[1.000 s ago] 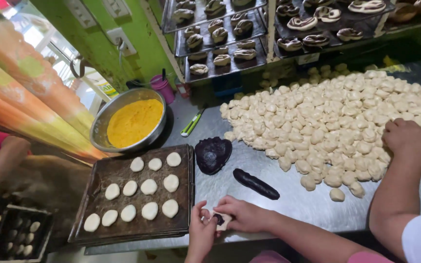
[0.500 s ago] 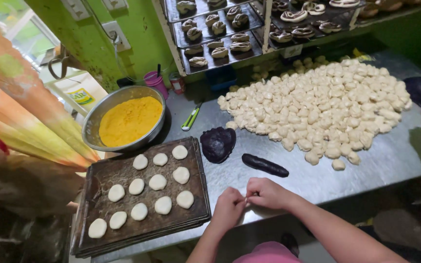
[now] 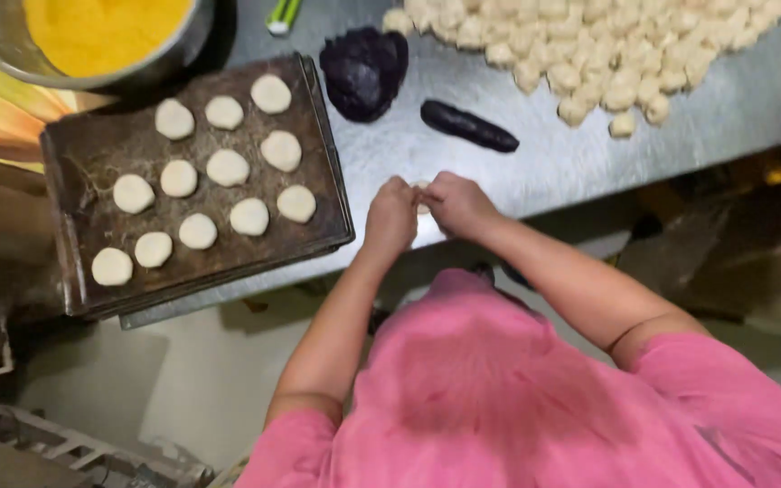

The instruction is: Preparing pastries by shaping dough balls, arranging them on a tray, applying egg wash, and scoring the tops before baking

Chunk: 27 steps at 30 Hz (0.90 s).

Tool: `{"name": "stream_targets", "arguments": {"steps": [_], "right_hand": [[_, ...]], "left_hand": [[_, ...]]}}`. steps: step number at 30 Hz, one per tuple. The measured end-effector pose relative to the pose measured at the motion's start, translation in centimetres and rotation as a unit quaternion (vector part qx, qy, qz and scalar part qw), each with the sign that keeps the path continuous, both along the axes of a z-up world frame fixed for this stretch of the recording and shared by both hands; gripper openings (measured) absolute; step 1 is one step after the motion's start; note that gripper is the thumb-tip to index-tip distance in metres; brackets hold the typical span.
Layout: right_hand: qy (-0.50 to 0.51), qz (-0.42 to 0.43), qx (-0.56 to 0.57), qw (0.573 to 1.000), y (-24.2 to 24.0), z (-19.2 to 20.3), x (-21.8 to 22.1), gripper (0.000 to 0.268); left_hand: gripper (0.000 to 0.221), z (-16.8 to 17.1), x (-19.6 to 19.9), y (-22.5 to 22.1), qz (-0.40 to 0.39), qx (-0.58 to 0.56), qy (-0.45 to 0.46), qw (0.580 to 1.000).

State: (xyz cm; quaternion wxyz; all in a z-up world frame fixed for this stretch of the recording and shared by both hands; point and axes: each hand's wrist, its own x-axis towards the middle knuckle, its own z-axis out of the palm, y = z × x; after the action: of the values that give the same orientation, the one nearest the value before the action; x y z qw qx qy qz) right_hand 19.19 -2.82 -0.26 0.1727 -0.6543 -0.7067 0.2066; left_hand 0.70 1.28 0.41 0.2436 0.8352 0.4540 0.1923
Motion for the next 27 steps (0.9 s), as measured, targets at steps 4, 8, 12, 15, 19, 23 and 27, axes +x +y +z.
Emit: {"name": "stream_targets", "arguments": {"steps": [4,8,12,15,19,23,27], "right_hand": [[-0.136,0.135,0.040,0.981,2.6,2.9,0.6,0.022],[-0.098,0.143,0.266,0.948,3.3,7.3,-1.8,0.035],[-0.153,0.239,0.025,0.959,-1.5,8.0,-1.3,0.055],[0.086,0.175,0.028,0.980,0.7,14.2,4.0,0.034],[-0.197,-0.019,0.053,0.979,0.0,8.1,12.5,0.058],[-0.173,0.013,0.154,0.973,-0.2,2.0,14.7,0.056],[-0.191,-0.041,0.193,0.962,-0.6,2.3,13.6,0.046]], "left_hand": [[0.028,5.2,0.2,-0.2,0.017,-0.061,0.090,0.994],[0.042,5.3,-3.9,1.5,0.086,-0.117,-0.147,0.978],[0.049,5.7,-4.5,-1.1,0.130,0.046,-0.146,0.980],[0.054,4.7,-0.5,-0.2,0.141,0.070,-0.003,0.988],[0.061,0.6,3.2,-3.2,0.145,0.070,0.179,0.971],[0.024,-1.7,3.6,-2.4,0.223,0.022,0.020,0.974],[0.017,2.5,1.3,-1.2,0.251,-0.275,-0.396,0.839]]}}
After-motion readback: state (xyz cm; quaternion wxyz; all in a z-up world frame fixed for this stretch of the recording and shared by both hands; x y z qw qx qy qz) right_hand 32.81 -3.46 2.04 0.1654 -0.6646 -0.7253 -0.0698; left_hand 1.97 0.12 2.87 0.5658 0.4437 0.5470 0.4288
